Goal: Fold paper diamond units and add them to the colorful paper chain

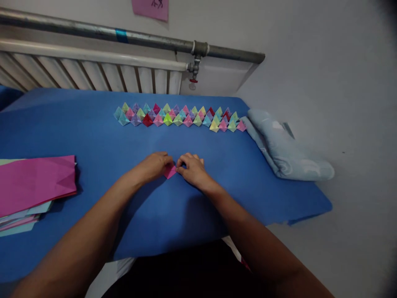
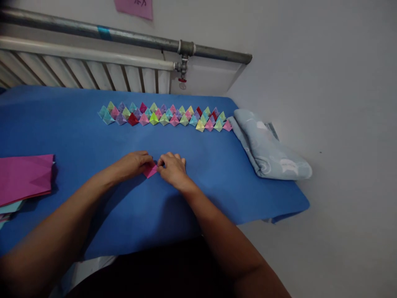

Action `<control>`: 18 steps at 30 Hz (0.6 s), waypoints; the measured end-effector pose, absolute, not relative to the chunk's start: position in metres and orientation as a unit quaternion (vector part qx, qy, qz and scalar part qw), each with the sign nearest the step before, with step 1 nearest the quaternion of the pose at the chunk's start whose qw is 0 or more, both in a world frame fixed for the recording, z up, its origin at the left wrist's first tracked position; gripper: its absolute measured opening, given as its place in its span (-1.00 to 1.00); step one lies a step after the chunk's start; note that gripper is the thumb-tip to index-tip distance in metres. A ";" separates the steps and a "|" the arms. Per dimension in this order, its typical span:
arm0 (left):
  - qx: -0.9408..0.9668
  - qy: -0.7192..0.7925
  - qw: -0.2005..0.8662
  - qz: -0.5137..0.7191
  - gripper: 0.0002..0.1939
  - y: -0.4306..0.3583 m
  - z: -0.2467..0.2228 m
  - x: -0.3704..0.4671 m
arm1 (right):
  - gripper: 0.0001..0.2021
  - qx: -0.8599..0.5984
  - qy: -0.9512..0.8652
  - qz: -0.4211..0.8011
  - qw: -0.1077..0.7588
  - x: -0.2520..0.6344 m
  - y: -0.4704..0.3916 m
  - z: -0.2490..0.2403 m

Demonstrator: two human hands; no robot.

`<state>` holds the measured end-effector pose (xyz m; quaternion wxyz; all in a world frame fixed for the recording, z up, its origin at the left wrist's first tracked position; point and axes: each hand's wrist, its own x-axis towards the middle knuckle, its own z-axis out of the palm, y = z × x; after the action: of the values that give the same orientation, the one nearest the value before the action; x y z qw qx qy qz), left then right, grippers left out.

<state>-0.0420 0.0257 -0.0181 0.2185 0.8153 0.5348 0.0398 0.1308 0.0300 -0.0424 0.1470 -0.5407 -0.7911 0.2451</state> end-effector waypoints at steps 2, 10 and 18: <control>0.808 0.542 0.227 0.045 -0.78 0.024 -0.020 -0.039 | -0.94 -0.541 -0.792 0.240 0.151 0.131 0.030 -0.043; 0.776 0.557 0.292 0.051 -0.89 0.039 -0.028 -0.041 | -0.94 -0.539 -0.790 0.246 0.157 0.131 0.029 -0.043; 0.770 0.543 0.329 0.058 -0.88 0.041 -0.030 -0.053 | -0.95 -0.539 -0.789 0.247 0.162 0.136 0.028 -0.044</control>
<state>-0.0533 0.0409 -0.0305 0.3292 0.7703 0.5430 0.0581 0.1356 0.0275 -0.0437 0.1618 -0.5394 -0.7886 0.2469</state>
